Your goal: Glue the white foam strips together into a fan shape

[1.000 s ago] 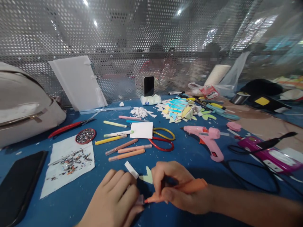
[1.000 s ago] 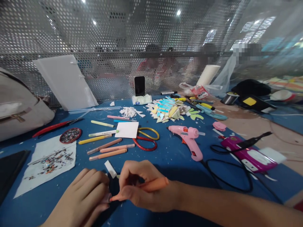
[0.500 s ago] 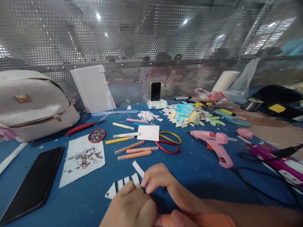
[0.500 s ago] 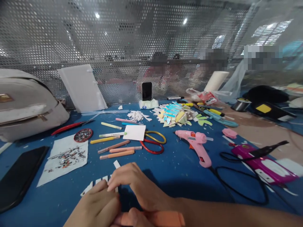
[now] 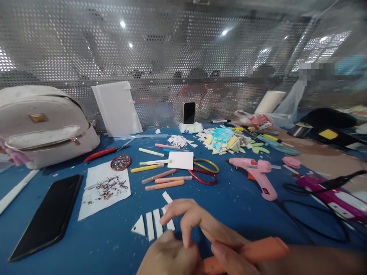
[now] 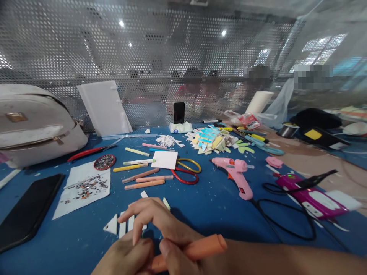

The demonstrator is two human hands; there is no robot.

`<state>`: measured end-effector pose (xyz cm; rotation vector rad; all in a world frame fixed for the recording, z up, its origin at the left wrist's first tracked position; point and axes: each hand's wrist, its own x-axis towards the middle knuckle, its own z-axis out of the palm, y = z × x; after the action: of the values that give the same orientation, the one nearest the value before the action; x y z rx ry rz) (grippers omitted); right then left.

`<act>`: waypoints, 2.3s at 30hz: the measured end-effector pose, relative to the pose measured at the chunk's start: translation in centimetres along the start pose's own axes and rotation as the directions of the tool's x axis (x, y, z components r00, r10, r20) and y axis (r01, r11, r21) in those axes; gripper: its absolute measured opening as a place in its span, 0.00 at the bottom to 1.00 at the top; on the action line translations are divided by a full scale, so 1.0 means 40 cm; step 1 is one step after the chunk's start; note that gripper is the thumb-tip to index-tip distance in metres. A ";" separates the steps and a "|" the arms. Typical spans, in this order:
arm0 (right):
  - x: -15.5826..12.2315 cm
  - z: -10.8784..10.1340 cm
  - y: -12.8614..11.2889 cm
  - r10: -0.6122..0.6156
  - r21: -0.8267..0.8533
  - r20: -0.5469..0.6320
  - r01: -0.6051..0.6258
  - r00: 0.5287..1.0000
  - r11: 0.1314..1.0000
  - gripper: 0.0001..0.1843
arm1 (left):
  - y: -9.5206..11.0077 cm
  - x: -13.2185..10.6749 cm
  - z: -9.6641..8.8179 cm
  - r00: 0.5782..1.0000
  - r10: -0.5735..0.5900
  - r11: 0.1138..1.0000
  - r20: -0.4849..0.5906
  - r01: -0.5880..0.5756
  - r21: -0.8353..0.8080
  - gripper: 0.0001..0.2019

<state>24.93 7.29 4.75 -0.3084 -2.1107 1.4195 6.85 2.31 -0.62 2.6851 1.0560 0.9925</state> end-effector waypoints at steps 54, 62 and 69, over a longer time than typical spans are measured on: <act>0.158 -0.182 0.105 0.357 -0.924 -0.026 -0.159 0.934 0.348 0.03 | -0.347 0.080 -0.181 0.969 -0.203 0.886 0.144 0.119 0.448 0.06; 0.144 -0.173 0.081 0.299 -0.917 -0.037 -0.151 0.954 0.370 0.11 | -0.235 0.032 -0.141 0.987 -0.102 0.918 0.127 0.045 0.393 0.11; 0.111 -0.114 -0.021 0.279 -0.577 -0.059 -0.260 0.959 0.774 0.09 | -0.184 0.036 -0.133 0.999 0.028 0.903 0.043 -0.043 0.428 0.13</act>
<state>24.06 12.63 8.20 -0.8654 -2.5705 0.8703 0.16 8.01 2.09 3.0592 1.3629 0.7869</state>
